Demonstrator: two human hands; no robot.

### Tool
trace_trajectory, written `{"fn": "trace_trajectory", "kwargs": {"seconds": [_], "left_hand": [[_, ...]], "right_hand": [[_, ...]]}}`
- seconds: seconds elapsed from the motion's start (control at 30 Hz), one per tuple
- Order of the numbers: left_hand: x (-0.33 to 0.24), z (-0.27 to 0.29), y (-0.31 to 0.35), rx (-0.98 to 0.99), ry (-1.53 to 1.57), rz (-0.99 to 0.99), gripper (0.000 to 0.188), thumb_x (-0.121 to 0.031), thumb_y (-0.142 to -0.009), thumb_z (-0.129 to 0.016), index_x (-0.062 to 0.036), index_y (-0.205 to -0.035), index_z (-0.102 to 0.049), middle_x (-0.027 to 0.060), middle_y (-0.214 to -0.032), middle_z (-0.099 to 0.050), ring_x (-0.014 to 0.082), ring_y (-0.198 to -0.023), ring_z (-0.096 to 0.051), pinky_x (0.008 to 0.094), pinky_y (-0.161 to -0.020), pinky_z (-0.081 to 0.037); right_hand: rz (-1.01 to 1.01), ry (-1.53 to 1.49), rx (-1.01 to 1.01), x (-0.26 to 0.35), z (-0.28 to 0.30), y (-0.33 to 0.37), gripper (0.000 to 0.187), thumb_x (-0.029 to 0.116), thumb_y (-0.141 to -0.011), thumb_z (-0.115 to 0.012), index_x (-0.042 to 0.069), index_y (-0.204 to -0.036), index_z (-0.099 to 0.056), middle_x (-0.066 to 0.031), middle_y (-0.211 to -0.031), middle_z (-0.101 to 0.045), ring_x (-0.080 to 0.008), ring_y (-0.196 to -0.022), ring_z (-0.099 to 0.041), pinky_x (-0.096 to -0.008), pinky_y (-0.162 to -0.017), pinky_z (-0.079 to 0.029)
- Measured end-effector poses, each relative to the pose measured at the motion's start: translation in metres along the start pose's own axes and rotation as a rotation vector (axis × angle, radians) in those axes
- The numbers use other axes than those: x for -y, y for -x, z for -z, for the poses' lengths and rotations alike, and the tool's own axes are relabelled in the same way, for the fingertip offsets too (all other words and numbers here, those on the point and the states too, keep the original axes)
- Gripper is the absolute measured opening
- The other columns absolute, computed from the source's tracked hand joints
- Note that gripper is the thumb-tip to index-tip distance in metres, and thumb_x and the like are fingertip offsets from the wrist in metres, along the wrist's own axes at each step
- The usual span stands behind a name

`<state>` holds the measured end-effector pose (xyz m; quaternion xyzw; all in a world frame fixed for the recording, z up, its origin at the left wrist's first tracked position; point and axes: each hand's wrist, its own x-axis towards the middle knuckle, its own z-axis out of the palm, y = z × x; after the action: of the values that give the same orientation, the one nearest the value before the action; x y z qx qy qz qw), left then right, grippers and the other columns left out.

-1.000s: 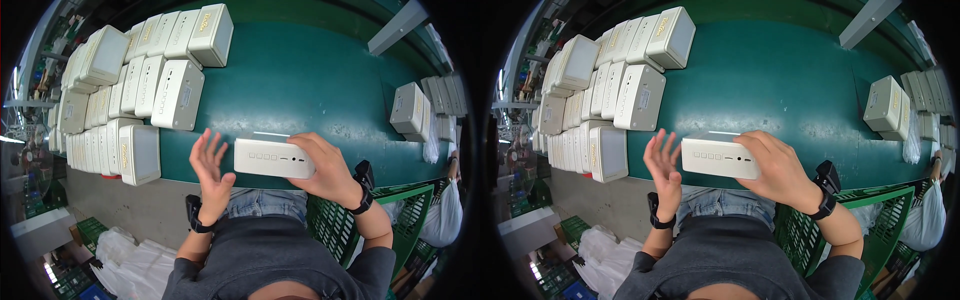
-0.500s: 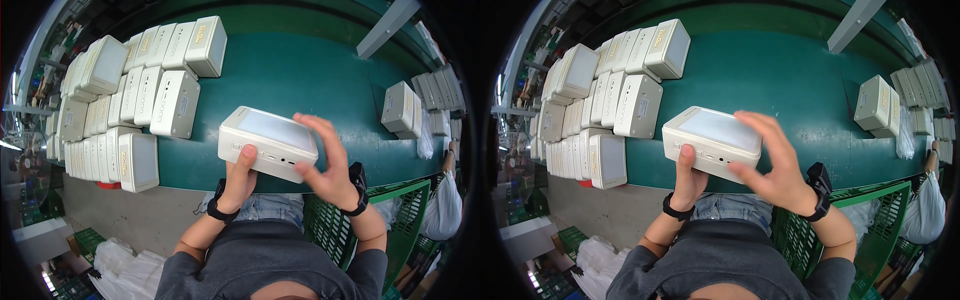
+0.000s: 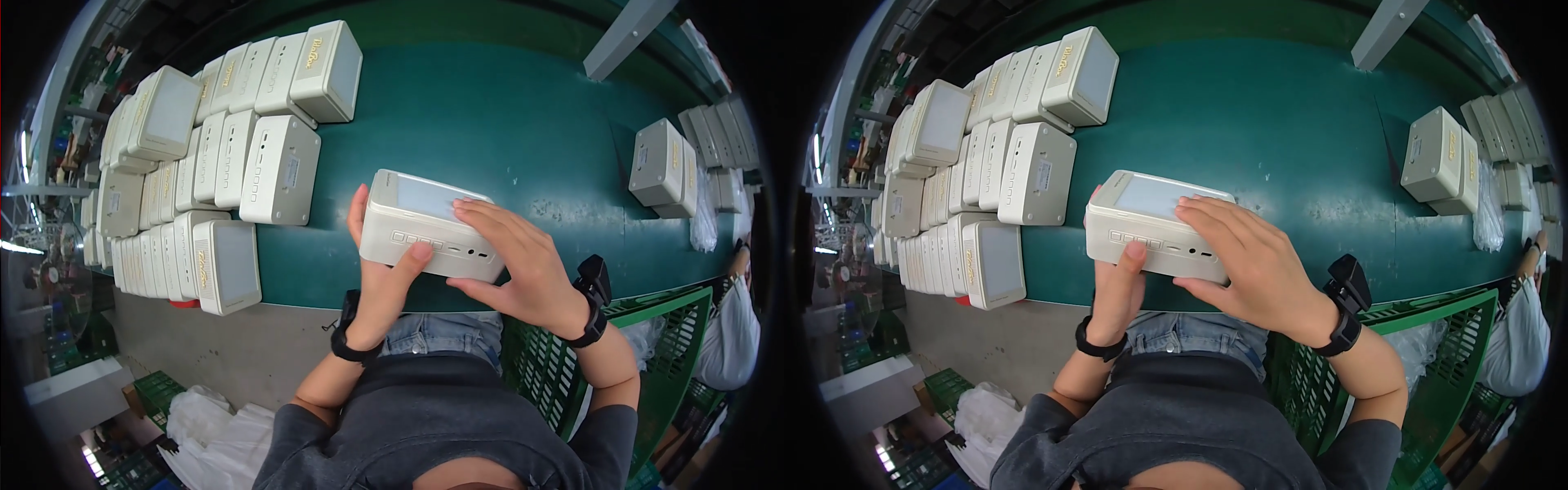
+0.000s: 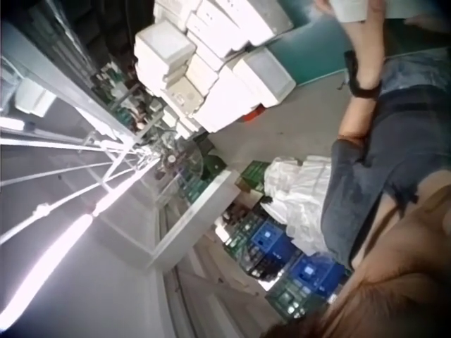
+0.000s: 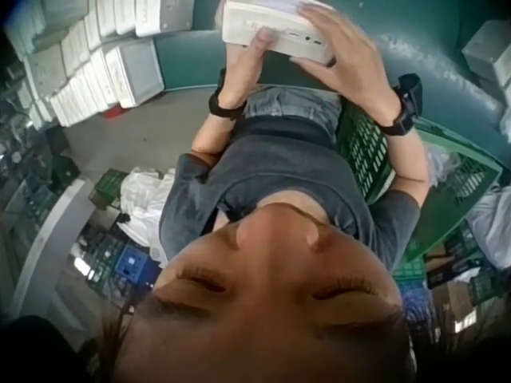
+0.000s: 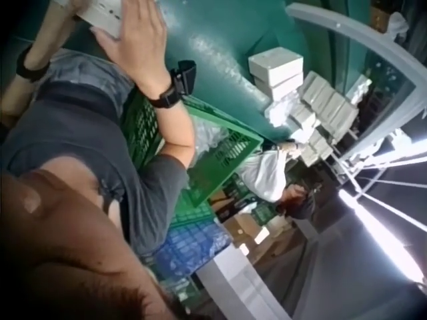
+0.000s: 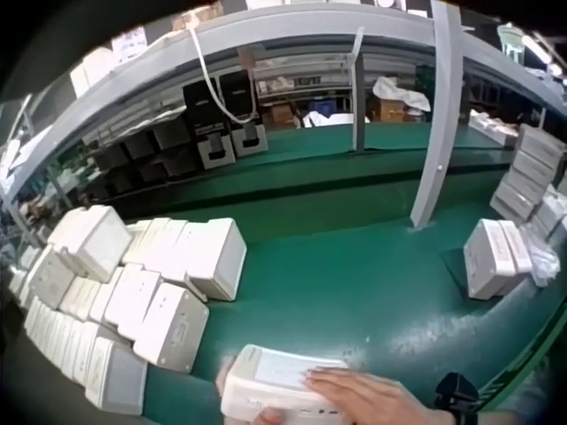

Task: The person picks up a white electronic device, turns it over to view all sides, and presses the buttons before placing it back on the table and repeating the process with another device.

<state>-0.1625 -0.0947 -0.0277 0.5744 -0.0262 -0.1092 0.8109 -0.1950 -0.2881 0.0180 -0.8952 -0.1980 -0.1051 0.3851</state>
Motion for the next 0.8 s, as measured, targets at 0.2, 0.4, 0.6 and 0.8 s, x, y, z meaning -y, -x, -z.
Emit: {"fn": "trace_trajectory", "kwargs": {"seconds": [0.2, 0.4, 0.6, 0.8], "left_hand": [[-0.026, 0.035, -0.011, 0.217, -0.748, -0.399, 0.108, -0.043, -0.067, -0.086, -0.0070, -0.148, -0.025, 0.0150, -0.143, -0.040, 0.0277, -0.133, -0.040, 0.0415, -0.109, -0.033], [-0.036, 0.044, -0.020, 0.562, -0.985, -0.523, 0.080, -0.033, -0.056, -0.090, -0.0007, -0.121, -0.055, 0.0162, -0.121, -0.057, 0.0327, -0.113, -0.057, 0.0463, -0.103, -0.044], [-0.034, 0.043, -0.020, 0.538, -1.013, -0.611, 0.072, -0.034, -0.056, -0.089, -0.0011, -0.112, -0.059, 0.0149, -0.108, -0.063, 0.0320, -0.102, -0.063, 0.0476, -0.099, -0.049], [-0.034, 0.042, -0.018, 0.507, -1.026, -0.599, 0.072, -0.034, -0.056, -0.089, -0.0012, -0.112, -0.059, 0.0150, -0.107, -0.063, 0.0315, -0.100, -0.063, 0.0469, -0.098, -0.049]], "right_hand": [[0.000, -0.021, 0.048, -0.004, 0.005, 0.006, 0.064, 0.020, -0.066, -0.082, 0.001, -0.122, -0.057, -0.0154, -0.123, -0.061, -0.0331, -0.113, -0.060, -0.0406, -0.093, -0.050], [0.021, -0.078, 0.198, -0.010, -0.002, 0.006, 0.071, 0.024, -0.067, -0.082, 0.000, -0.128, -0.053, -0.0175, -0.130, -0.056, -0.0333, -0.121, -0.054, -0.0423, -0.100, -0.045], [-0.177, -0.135, 0.246, -0.007, 0.020, -0.001, 0.086, 0.027, -0.067, -0.082, 0.002, -0.138, -0.042, -0.0166, -0.141, -0.044, -0.0335, -0.132, -0.042, -0.0451, -0.109, -0.035], [-0.031, 0.019, 0.304, -0.010, 0.023, -0.004, 0.087, 0.028, -0.067, -0.082, 0.004, -0.140, -0.040, -0.0117, -0.144, -0.043, -0.0326, -0.135, -0.038, -0.0475, -0.111, -0.031]]}}
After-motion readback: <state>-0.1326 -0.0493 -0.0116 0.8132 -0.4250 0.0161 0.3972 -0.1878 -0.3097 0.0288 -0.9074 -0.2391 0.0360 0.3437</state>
